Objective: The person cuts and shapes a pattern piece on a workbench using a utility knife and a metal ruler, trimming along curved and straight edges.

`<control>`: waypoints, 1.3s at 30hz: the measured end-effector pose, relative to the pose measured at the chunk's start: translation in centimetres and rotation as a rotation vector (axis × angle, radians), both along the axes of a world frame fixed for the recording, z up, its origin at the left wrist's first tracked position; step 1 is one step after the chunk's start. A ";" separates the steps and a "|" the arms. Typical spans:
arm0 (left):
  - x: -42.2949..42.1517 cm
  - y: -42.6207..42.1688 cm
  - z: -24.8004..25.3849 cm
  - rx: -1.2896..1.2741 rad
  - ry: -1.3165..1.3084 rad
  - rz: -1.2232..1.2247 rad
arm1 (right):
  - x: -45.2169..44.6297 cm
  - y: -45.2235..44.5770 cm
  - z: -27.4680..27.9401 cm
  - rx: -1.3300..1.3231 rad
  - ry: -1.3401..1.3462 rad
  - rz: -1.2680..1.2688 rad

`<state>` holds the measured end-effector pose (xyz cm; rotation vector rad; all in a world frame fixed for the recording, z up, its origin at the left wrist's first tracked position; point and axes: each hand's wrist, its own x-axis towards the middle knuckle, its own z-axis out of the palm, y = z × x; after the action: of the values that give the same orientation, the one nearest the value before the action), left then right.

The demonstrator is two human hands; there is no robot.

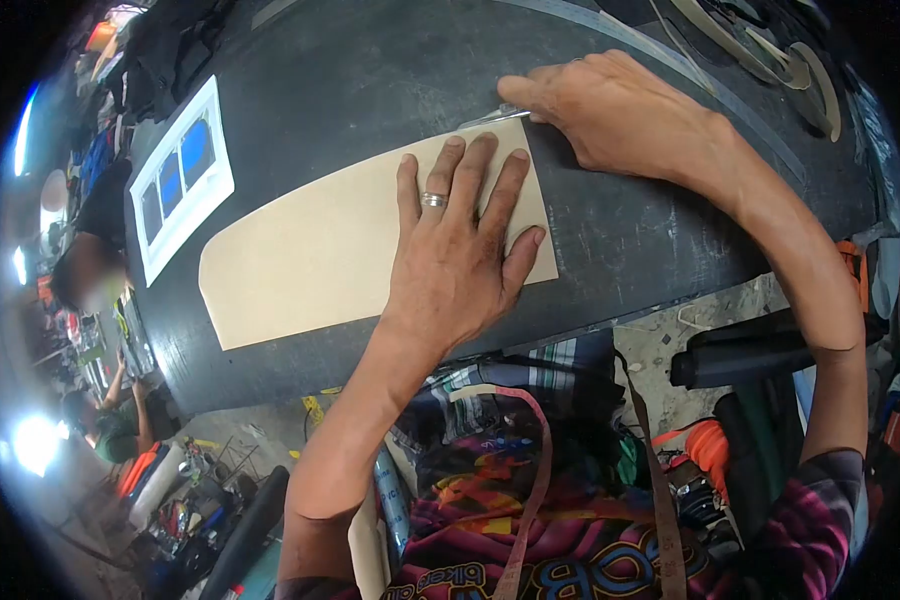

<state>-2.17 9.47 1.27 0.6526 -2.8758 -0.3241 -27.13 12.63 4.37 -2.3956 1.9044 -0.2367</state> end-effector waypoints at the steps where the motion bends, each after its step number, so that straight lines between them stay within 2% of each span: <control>1: 0.0 0.0 0.0 -0.008 0.016 -0.003 | 0.0 -0.1 0.0 -0.009 0.009 -0.003; 11: 0.1 -0.1 -0.2 -0.019 0.054 -0.004 | -0.2 0.5 -0.5 -0.062 0.019 0.005; 39: -0.1 -0.1 -0.1 -0.024 0.048 -0.014 | -0.4 2.4 0.7 0.057 -0.006 -0.112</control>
<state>-2.22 9.38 1.13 0.6131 -2.8354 -0.3025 -27.58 14.99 5.02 -2.2527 2.0166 -0.1932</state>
